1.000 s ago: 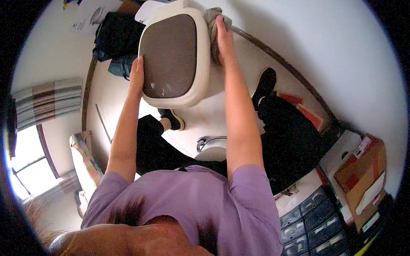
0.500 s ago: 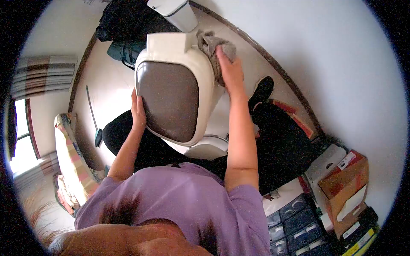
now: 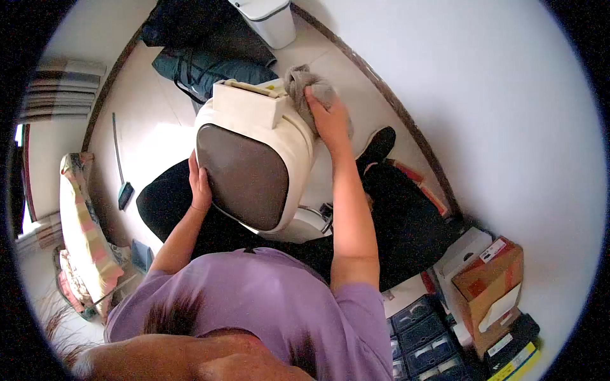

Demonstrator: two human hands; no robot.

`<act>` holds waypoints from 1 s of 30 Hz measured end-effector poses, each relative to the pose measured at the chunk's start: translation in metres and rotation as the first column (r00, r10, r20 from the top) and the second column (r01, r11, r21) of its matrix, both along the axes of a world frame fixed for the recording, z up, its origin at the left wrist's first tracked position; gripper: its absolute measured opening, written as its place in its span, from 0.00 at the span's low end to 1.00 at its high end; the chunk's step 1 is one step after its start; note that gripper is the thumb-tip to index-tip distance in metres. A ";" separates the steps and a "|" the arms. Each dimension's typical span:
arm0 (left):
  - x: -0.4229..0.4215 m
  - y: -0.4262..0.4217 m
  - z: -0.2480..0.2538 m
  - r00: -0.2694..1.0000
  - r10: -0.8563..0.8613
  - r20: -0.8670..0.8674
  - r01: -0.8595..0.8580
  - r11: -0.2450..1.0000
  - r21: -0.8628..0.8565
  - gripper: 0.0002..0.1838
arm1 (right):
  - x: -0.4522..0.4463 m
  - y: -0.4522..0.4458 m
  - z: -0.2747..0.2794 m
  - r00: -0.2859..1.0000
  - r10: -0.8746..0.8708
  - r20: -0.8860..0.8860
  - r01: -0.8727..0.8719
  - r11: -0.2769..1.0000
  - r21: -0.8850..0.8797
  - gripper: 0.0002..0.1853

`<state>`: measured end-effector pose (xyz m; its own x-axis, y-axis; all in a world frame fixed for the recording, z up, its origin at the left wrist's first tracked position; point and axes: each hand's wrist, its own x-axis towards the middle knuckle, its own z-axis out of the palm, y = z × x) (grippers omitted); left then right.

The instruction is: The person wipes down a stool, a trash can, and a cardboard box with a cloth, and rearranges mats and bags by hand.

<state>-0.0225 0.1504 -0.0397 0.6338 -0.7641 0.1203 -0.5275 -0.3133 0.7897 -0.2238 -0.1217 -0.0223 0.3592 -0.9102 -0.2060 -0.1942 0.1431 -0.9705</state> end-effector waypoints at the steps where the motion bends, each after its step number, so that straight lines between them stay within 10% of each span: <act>1: 0.003 0.000 -0.003 1.000 0.006 -0.002 -0.006 1.000 -0.007 0.35 | 0.004 -0.009 -0.012 1.000 0.006 -0.002 -0.006 1.000 -0.007 0.32; 5: 0.002 0.005 -0.008 0.999 -0.004 0.033 0.005 1.000 -0.019 0.37 | 0.000 -0.045 -0.109 0.940 -0.113 -0.322 0.128 0.991 0.025 0.32; 10: -0.001 0.003 -0.002 1.000 -0.013 0.014 0.013 0.999 -0.031 0.40 | 0.008 -0.034 -0.024 0.971 0.195 -0.137 -0.206 0.976 -0.066 0.30; 15: 0.003 -0.002 -0.007 0.999 0.015 0.048 -0.014 0.999 -0.035 0.39 | 0.029 -0.083 -0.126 0.992 0.121 -0.037 -0.118 0.991 0.062 0.31; 18: 0.001 -0.013 0.003 0.998 0.021 0.066 -0.021 1.000 -0.003 0.34 | 0.019 -0.082 -0.191 0.961 -0.276 -0.008 0.239 0.818 0.523 0.27; 21: 0.002 -0.024 0.013 0.997 0.007 0.080 -0.008 1.000 0.010 0.31 | -0.009 -0.061 -0.248 0.993 0.111 -0.030 -0.115 0.965 -0.236 0.17; 23: 0.003 -0.035 0.020 0.996 0.016 0.089 -0.018 1.000 0.019 0.31 | -0.014 -0.020 -0.226 0.687 -0.350 0.637 0.021 0.886 0.464 0.16; 26: 0.007 -0.058 0.030 0.998 0.035 0.057 -0.041 0.993 0.111 0.30 | -0.021 0.047 -0.113 0.811 -0.313 0.494 0.127 0.919 0.373 0.16; 27: 0.009 -0.069 0.030 0.995 0.056 0.085 -0.062 0.995 0.073 0.28 | -0.026 0.068 -0.080 0.951 -0.042 0.306 0.040 0.999 0.014 0.19; 29: 0.009 -0.089 0.041 0.997 0.052 0.061 -0.056 0.996 0.069 0.27 | -0.033 0.098 -0.074 0.844 -0.383 0.375 0.163 0.851 0.500 0.22; 30: 0.009 -0.098 0.039 0.995 0.047 0.082 -0.052 0.997 0.055 0.27 | -0.036 0.107 -0.087 0.890 -0.320 0.325 0.187 0.906 0.381 0.23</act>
<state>-0.0130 0.0526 -0.0005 0.6608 -0.7393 0.1295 -0.5718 -0.3841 0.7249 -0.2598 -0.0151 -0.1097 0.2354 -0.8820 -0.4082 0.2579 0.4617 -0.8487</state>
